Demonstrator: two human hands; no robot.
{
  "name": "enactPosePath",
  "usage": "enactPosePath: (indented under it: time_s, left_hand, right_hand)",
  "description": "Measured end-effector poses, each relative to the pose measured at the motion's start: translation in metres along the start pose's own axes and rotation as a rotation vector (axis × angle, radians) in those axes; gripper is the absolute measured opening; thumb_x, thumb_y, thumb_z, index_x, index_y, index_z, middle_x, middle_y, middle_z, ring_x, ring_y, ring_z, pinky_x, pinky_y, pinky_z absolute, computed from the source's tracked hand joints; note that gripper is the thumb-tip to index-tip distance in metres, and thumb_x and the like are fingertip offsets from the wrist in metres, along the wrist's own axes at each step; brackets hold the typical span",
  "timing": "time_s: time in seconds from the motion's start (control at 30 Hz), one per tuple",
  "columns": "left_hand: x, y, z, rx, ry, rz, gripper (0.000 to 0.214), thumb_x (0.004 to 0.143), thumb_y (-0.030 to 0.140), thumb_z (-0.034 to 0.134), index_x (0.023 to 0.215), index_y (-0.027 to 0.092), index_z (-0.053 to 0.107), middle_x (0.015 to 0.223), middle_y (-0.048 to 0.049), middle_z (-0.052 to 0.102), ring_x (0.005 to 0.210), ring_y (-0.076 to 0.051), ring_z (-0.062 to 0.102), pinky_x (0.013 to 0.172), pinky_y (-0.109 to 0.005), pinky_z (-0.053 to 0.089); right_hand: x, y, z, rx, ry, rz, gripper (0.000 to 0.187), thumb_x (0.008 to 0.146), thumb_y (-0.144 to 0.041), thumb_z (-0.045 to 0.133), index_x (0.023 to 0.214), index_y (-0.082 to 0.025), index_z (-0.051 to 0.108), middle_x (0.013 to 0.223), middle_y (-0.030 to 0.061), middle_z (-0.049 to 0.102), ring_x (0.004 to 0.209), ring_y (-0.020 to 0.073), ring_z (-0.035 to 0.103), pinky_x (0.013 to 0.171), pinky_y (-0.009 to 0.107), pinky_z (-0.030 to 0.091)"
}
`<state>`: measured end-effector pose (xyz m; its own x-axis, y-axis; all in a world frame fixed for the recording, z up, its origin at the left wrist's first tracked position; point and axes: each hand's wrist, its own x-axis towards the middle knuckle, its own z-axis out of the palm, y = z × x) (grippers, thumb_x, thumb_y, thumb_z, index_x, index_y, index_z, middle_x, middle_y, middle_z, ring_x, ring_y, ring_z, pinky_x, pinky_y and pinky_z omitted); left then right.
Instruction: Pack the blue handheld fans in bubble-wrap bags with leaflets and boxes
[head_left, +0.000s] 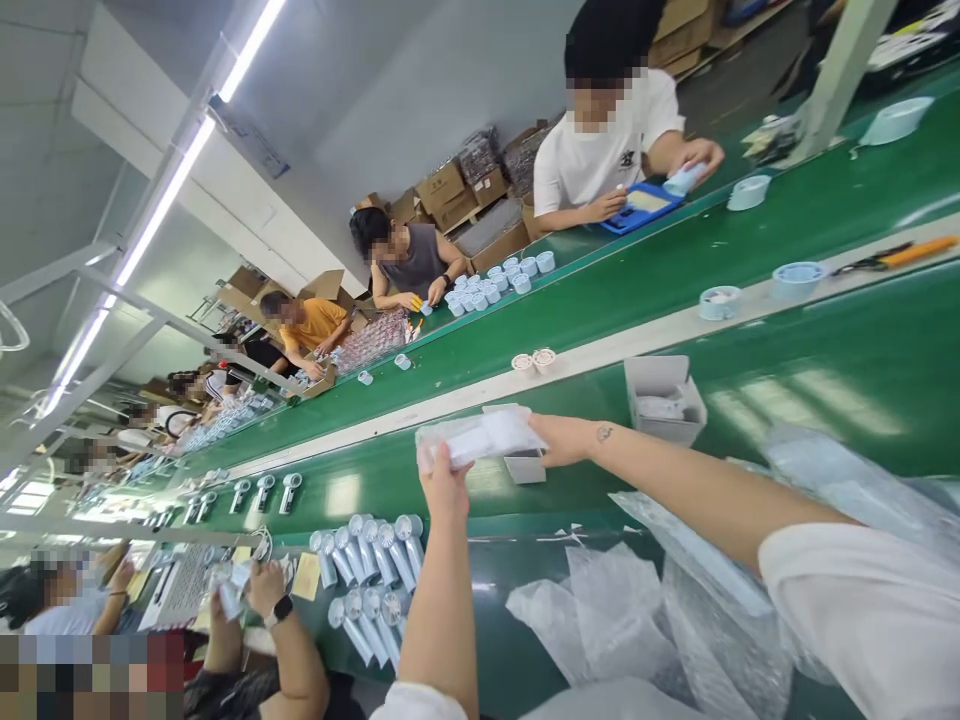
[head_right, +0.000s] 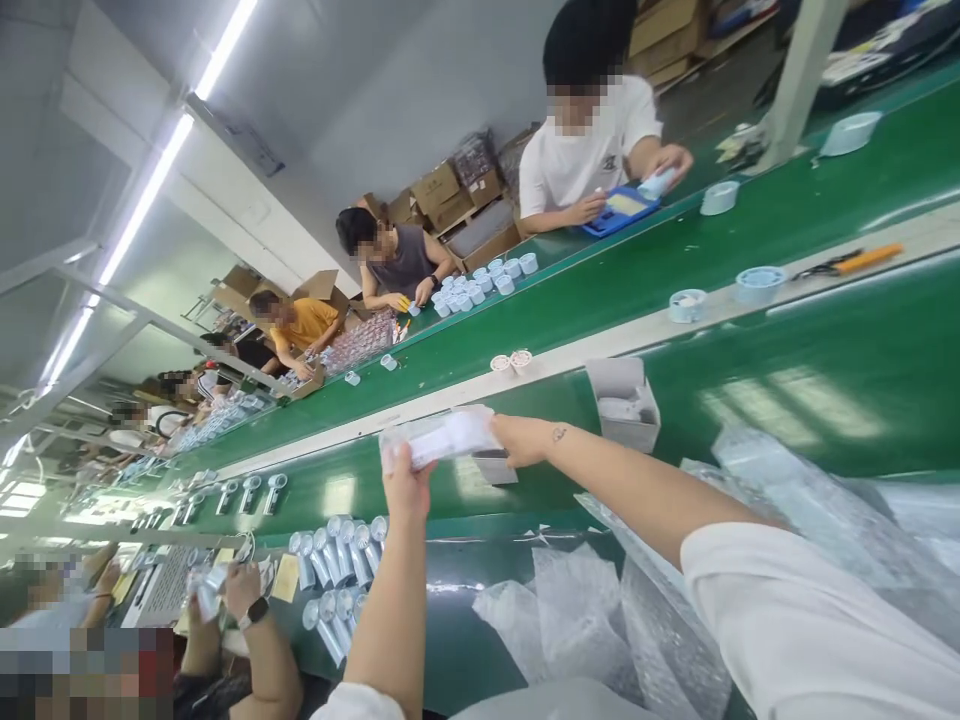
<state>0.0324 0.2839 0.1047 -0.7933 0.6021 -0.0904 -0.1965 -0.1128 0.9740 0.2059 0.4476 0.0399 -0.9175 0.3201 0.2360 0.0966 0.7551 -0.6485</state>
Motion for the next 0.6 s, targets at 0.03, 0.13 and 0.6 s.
enactPosePath:
  time_s: [0.03, 0.13, 0.6]
  left_hand:
    - [0.007, -0.007, 0.001, 0.037, 0.025, 0.01, 0.051, 0.071, 0.046, 0.078, 0.109, 0.02, 0.058, 0.099, -0.0055, 0.067, 0.083, -0.019, 0.07, 0.061, -0.028, 0.06]
    - [0.018, -0.018, -0.005, 0.298, 0.071, 0.088, 0.045, 0.079, 0.046, 0.072, 0.111, 0.018, 0.056, 0.095, -0.0062, 0.068, 0.081, -0.02, 0.07, 0.063, -0.03, 0.06]
    - [-0.001, 0.003, 0.075, 1.688, -0.341, 0.436, 0.026, 0.096, 0.038, 0.055, 0.114, 0.02, 0.059, 0.1, -0.0111, 0.069, 0.089, -0.025, 0.07, 0.072, -0.03, 0.05]
  right_hand:
    - [0.002, 0.002, 0.007, 0.005, -0.002, 0.006, 0.056, 0.066, -0.031, 0.077, 0.119, -0.021, 0.063, 0.121, 0.0121, 0.065, 0.112, 0.0339, 0.062, 0.101, 0.045, 0.049]
    - [0.001, 0.005, 0.021, 0.027, -0.002, 0.019, 0.045, 0.07, -0.033, 0.076, 0.111, -0.02, 0.064, 0.126, 0.0141, 0.062, 0.116, 0.033, 0.061, 0.101, 0.046, 0.049]
    - [-0.035, 0.002, 0.065, 0.107, 0.261, 0.338, 0.058, 0.073, -0.031, 0.07, 0.124, -0.02, 0.044, 0.143, 0.0207, 0.037, 0.11, 0.0322, 0.062, 0.09, 0.049, 0.054]
